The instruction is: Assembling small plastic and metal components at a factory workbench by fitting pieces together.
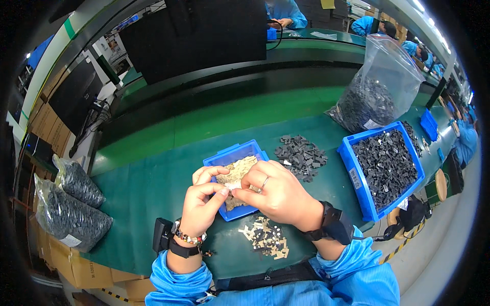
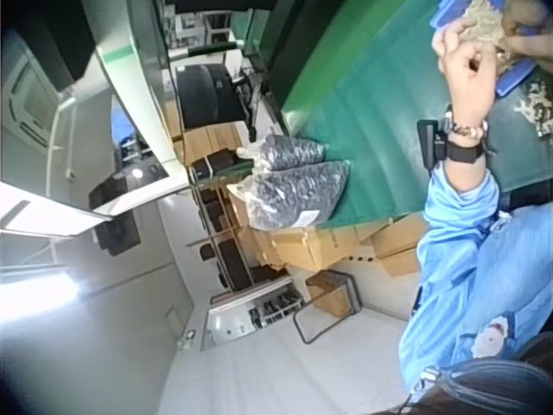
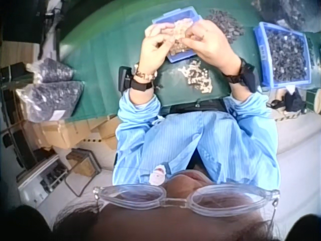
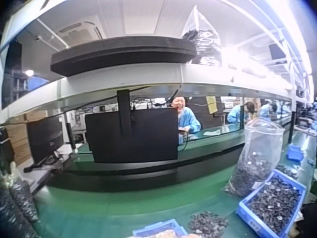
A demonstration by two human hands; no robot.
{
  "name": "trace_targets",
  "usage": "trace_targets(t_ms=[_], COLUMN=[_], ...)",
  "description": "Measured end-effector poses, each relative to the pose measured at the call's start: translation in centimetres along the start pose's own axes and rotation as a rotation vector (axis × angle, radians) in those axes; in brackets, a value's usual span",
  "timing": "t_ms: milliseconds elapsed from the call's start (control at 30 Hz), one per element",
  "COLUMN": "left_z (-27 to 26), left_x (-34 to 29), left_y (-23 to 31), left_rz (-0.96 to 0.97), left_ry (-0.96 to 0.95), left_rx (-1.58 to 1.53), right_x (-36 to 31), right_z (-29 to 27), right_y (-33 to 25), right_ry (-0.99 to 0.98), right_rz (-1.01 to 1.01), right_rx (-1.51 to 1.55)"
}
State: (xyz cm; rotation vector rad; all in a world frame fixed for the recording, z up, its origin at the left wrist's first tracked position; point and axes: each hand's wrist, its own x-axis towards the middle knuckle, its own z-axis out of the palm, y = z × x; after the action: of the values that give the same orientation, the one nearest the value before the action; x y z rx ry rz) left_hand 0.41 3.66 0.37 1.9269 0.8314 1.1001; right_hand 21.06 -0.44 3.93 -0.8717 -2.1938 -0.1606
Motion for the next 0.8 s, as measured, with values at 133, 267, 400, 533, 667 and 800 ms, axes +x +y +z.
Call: trace_targets(t_ms=[133,267,400,533,667,800], left_z=[0.0,0.4,0.7,0.8,1.0,1.1], left_x=[-0.1,-0.3,-0.4,-0.6,-0.6,-0.7], left_y=[0.0,-0.2,0.3,0.6,0.6,0.8], left_rz=[0.025,0.057,0.086,0.115,0.131,0.126], left_ry=[0.022,0.125,0.218,0.242,0.232,0.238], left_rx=[0.002,-0.026,0.053,0.157,0.166,0.203], right_x=[0.2,0.1,-0.3,1.1,1.4,0.8], right_z=[-0.1,0.7,1.4,0.9,0.7,1.7], right_y=[-0.2,-0.9,-1.7,-2.7,-2.6,-2.1], right_ry=[-0.036,0.078,0.146,0.11,0.011,0.104], right_rz=[-0.018,0.135,0.488,0.707,0.868,0.786], right_rx=[-0.01,0.076,0.336,0.488,0.569,0.598])
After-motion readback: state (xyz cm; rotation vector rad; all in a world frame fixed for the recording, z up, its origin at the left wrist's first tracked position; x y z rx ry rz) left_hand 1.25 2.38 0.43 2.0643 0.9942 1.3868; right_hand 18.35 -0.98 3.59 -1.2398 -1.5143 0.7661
